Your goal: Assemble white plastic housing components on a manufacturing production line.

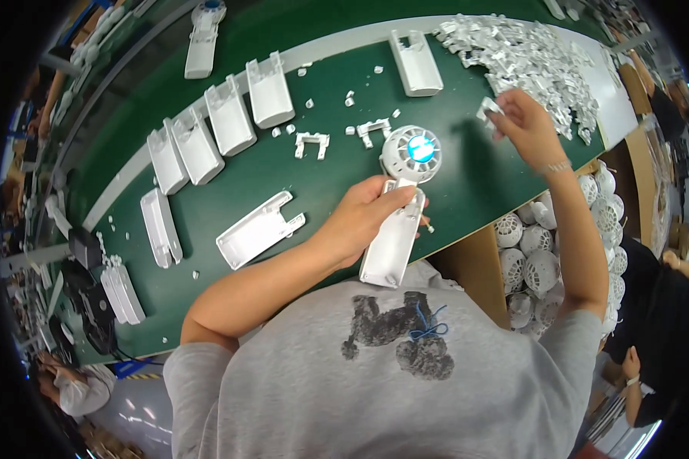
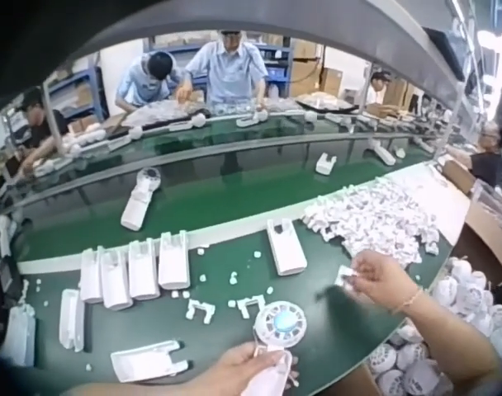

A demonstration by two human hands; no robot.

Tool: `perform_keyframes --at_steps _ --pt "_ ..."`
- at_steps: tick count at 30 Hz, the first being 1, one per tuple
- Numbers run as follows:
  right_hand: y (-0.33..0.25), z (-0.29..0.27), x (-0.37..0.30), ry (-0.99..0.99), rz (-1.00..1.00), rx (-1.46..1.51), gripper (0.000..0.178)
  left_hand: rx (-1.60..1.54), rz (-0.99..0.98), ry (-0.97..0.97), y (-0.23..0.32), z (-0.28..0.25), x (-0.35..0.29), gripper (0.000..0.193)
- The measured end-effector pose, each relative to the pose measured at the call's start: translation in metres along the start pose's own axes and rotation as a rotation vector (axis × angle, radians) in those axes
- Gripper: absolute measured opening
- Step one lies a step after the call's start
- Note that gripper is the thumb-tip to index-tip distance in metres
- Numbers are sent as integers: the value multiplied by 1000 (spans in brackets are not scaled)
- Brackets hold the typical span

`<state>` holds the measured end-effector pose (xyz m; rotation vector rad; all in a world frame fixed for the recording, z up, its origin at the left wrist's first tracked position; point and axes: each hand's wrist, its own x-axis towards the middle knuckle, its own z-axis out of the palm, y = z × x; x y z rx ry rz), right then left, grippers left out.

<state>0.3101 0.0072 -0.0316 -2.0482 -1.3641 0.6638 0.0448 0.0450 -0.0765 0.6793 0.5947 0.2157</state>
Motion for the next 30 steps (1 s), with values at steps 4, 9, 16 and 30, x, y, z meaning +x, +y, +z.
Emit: perform_keyframes --at_steps 4,9,16,30 --pt "-61 9 -60 -369 165 578 24 -20 24 11 -3 -3 -2 31" --pt "-82 40 -102 -966 242 597 29 -17 22 13 -3 1 0 28" --pt "-54 55 -75 -525 161 623 27 12 37 4 -6 1 -4 26" --pt "-76 50 -86 -411 244 683 29 -26 96 8 -11 -4 -5 27"
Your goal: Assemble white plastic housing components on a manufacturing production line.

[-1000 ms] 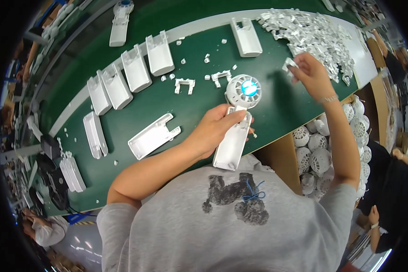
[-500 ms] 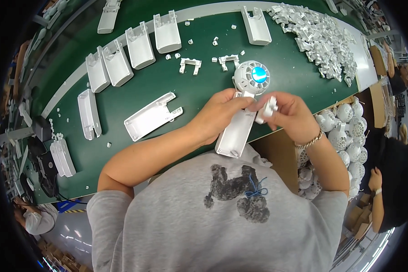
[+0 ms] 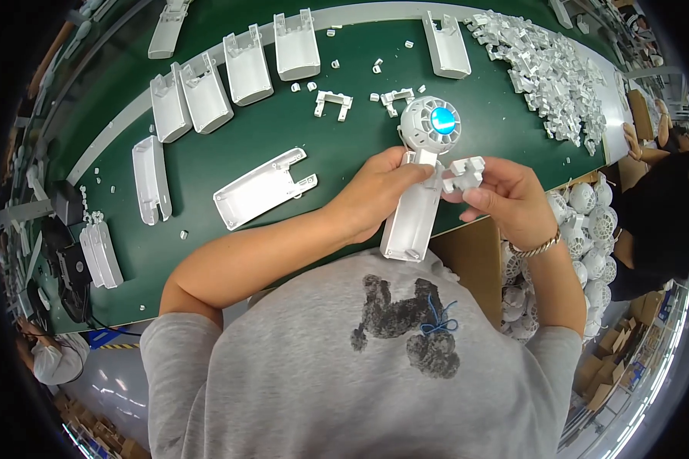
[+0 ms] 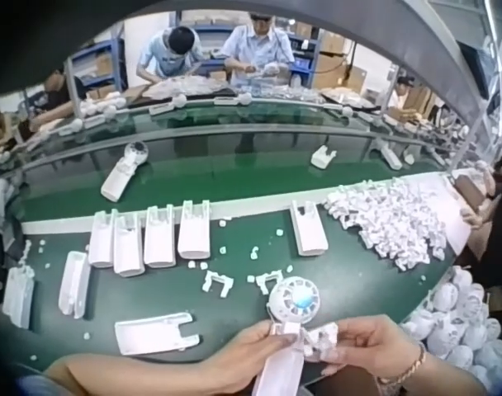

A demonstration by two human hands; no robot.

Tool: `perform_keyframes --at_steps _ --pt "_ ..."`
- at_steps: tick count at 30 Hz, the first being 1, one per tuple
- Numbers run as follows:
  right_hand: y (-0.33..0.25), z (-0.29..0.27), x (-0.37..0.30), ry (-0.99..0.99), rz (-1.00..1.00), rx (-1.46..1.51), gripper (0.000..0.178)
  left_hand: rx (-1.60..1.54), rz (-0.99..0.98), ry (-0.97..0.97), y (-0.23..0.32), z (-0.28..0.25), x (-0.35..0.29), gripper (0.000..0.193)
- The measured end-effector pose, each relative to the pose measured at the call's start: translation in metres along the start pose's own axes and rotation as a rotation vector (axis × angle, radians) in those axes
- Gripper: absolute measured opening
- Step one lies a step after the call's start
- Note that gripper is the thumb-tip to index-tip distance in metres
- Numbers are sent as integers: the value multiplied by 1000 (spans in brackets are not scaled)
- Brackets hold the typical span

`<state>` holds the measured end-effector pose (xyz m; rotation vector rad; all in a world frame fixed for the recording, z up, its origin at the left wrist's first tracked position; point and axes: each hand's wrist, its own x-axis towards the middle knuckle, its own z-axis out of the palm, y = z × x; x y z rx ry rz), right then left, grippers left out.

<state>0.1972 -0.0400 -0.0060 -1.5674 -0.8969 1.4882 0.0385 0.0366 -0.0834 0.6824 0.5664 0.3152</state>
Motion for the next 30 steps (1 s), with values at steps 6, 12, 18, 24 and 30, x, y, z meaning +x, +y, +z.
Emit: perform_keyframes --at_steps 6,12,18,24,30 --pt "17 11 2 271 -545 -885 35 120 38 -70 -2 0 -1 26" --pt "28 17 4 322 -892 -1286 38 -99 -55 -236 10 -6 -4 28" --pt "28 26 1 289 -970 -1412 36 -252 -84 -225 8 -4 -8 36" --pt "31 23 0 274 -897 -1415 33 -176 -80 -184 5 -1 -6 35" --pt "14 -20 -3 318 -647 -734 48 -33 -102 -143 7 1 -8 34"
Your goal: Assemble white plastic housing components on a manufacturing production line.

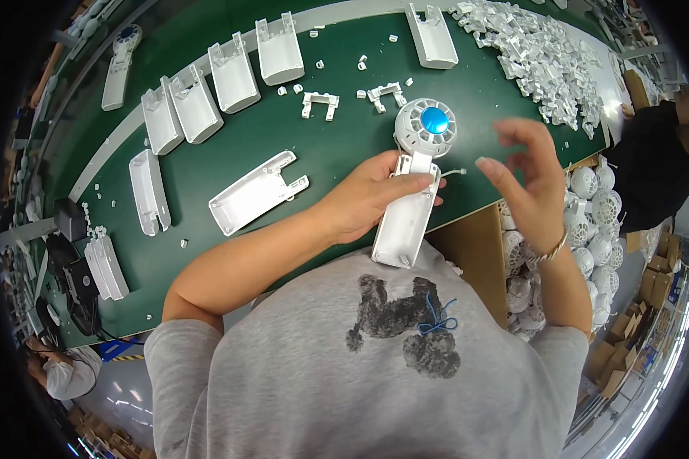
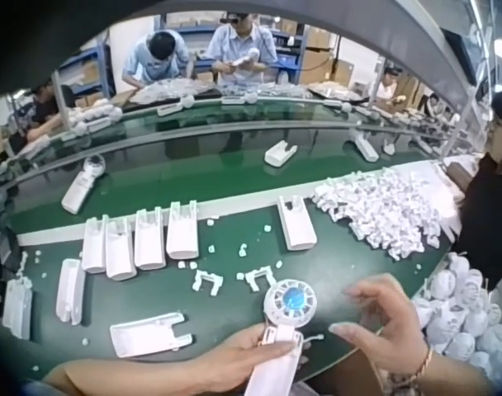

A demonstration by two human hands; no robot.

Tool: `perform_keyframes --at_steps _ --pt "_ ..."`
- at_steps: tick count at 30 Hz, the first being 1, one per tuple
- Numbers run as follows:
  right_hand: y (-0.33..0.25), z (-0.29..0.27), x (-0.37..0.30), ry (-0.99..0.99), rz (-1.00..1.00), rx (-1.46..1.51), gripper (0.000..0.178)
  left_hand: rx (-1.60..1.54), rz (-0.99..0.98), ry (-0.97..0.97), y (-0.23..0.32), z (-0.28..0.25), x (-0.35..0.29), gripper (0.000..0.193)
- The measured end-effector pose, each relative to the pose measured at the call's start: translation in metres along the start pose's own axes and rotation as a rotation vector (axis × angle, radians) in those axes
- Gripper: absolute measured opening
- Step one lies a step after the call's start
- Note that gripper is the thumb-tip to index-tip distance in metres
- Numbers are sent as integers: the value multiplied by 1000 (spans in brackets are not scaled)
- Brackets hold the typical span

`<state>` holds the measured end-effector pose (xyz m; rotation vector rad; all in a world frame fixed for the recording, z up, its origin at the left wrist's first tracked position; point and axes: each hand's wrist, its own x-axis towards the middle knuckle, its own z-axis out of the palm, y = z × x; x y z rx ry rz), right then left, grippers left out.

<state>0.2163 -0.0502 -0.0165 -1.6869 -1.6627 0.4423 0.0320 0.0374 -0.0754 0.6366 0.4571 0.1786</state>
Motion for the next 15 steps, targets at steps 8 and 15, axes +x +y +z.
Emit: perform_keyframes --at_steps 8,15 --pt "10 24 9 -155 452 675 75 206 53 -131 -12 -1 4 33" --pt "-23 8 10 -40 -120 38 77 418 239 -88 -11 8 -1 36"
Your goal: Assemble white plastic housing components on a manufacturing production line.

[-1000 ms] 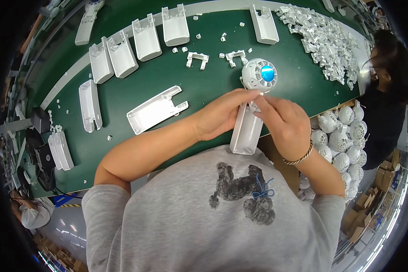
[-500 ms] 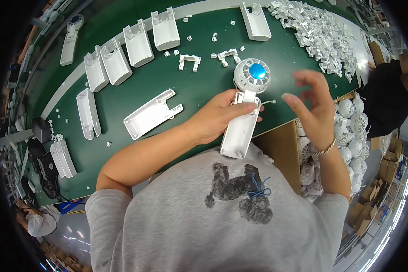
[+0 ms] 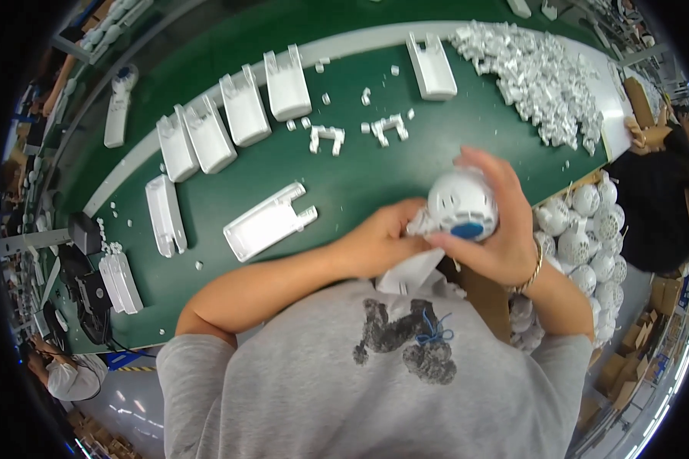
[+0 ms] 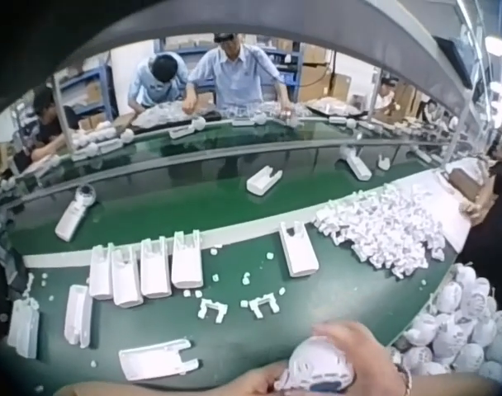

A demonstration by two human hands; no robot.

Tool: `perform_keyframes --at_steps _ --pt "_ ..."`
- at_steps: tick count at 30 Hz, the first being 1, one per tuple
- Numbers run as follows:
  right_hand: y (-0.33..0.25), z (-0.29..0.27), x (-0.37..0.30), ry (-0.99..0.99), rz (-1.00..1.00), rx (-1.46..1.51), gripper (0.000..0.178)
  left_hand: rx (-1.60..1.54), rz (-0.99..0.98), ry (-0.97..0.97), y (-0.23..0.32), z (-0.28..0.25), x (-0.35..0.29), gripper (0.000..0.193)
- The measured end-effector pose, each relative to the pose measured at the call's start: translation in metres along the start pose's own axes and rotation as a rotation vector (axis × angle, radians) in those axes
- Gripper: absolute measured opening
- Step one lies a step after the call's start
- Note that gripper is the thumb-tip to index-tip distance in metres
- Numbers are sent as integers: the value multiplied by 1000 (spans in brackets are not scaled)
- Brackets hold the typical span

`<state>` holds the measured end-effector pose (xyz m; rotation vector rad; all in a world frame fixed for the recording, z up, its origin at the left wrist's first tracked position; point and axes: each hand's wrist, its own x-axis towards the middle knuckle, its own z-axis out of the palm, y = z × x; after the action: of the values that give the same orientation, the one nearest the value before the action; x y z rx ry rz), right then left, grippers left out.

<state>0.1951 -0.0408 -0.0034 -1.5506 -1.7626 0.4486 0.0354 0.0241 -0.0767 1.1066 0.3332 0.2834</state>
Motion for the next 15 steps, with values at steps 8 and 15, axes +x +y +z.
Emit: perform_keyframes --at_steps 8,15 --pt "22 -10 20 -258 511 847 70 140 -94 25 34 -5 -12 33" --pt "62 -21 116 75 291 398 47 83 45 333 165 -134 24 28"
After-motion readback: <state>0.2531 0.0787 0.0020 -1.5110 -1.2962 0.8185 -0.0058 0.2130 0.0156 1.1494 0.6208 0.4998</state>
